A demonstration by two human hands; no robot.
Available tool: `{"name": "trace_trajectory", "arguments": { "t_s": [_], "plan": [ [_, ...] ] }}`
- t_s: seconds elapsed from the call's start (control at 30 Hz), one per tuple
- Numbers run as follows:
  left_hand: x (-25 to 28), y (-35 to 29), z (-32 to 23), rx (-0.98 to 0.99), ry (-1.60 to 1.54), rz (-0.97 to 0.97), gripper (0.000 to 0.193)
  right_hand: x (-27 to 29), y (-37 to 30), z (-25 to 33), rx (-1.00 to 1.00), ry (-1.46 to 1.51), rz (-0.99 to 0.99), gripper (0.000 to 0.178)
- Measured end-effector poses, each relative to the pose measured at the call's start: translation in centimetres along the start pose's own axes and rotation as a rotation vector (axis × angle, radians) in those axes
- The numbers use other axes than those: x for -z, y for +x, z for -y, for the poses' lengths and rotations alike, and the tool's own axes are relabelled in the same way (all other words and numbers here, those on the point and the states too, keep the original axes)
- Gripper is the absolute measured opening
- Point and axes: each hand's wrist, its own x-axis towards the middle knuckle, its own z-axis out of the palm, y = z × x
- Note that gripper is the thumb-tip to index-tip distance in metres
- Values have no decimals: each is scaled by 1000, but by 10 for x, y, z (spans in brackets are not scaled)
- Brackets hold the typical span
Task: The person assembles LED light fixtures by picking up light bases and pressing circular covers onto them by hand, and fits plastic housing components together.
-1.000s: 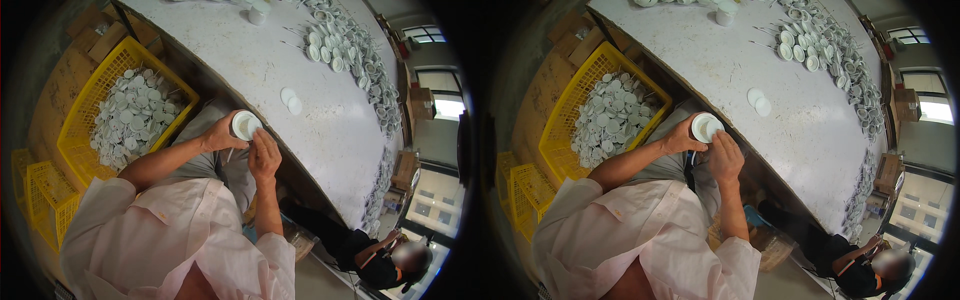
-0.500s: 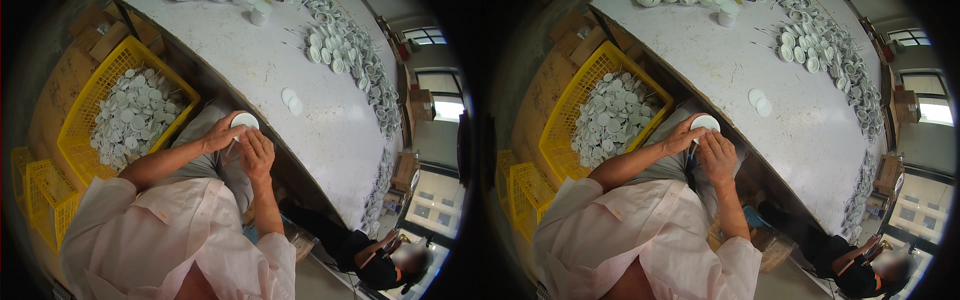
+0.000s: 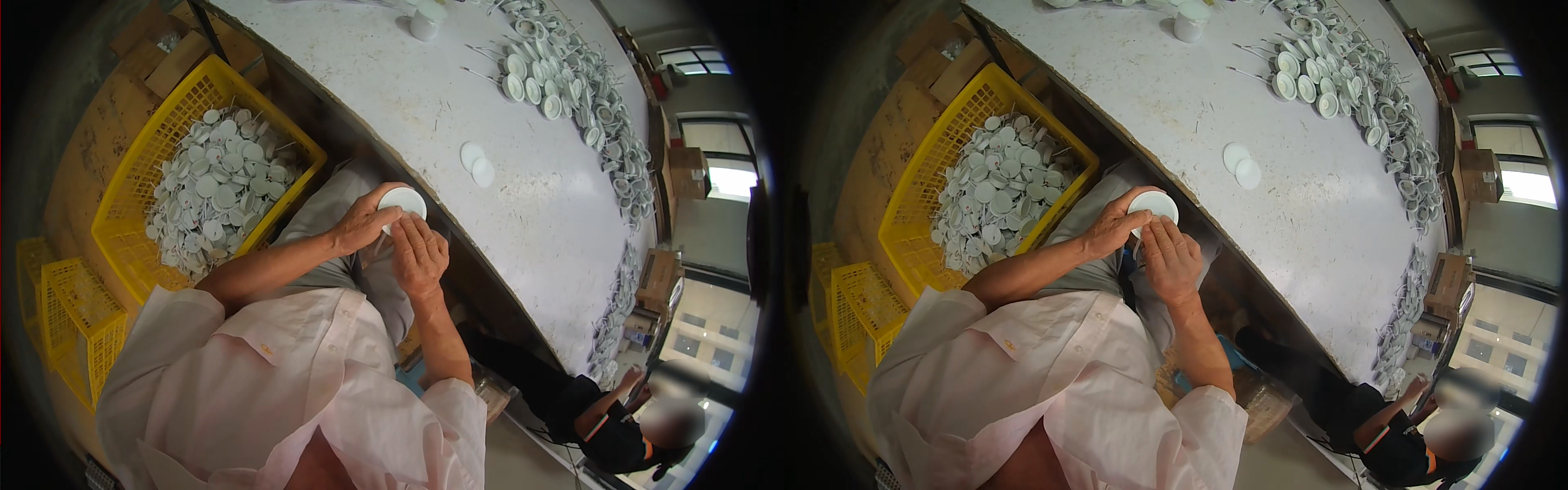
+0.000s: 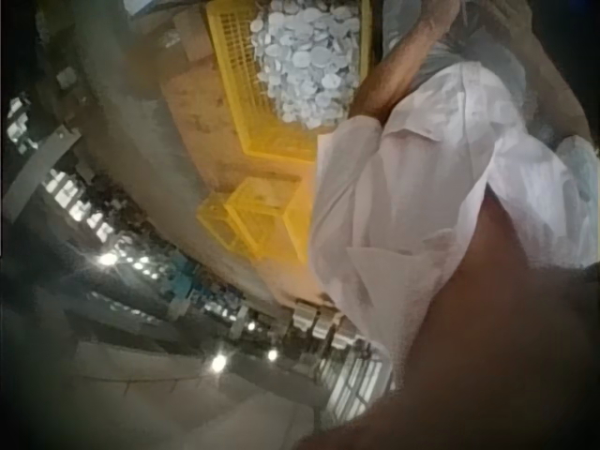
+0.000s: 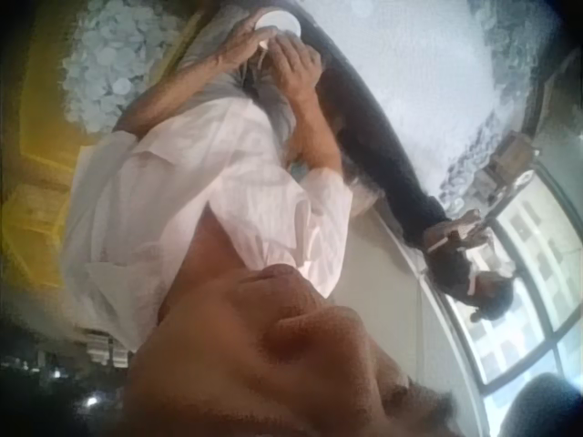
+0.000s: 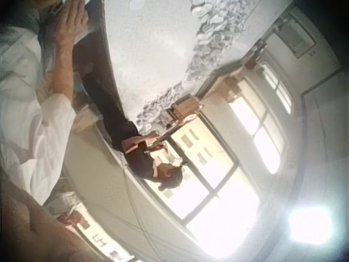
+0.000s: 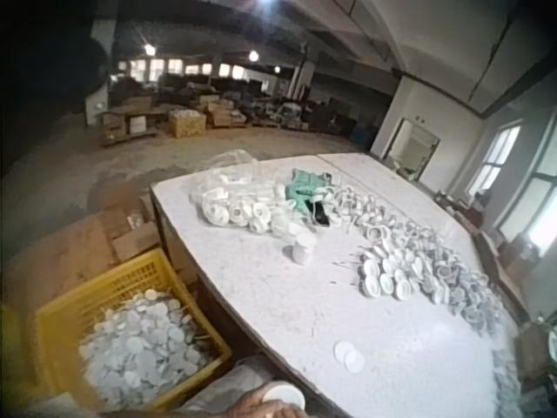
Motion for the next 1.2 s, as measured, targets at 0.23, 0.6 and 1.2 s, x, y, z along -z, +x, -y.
{"name": "trace_trajectory", "arguments": {
  "t_s": [0.23,0.6,1.2],
  "plan": [
    [-10,8,-1,86,-17,-245,32,-8,0,-2,32,-14,13,21],
    [35,12,17,-61,234,-286,30,0,4,0,-151,195,188,38],
    [363,-139,106,491,-127,-1032,48,148,-174,-340,-1215,-538,142,30]
  ]
}}
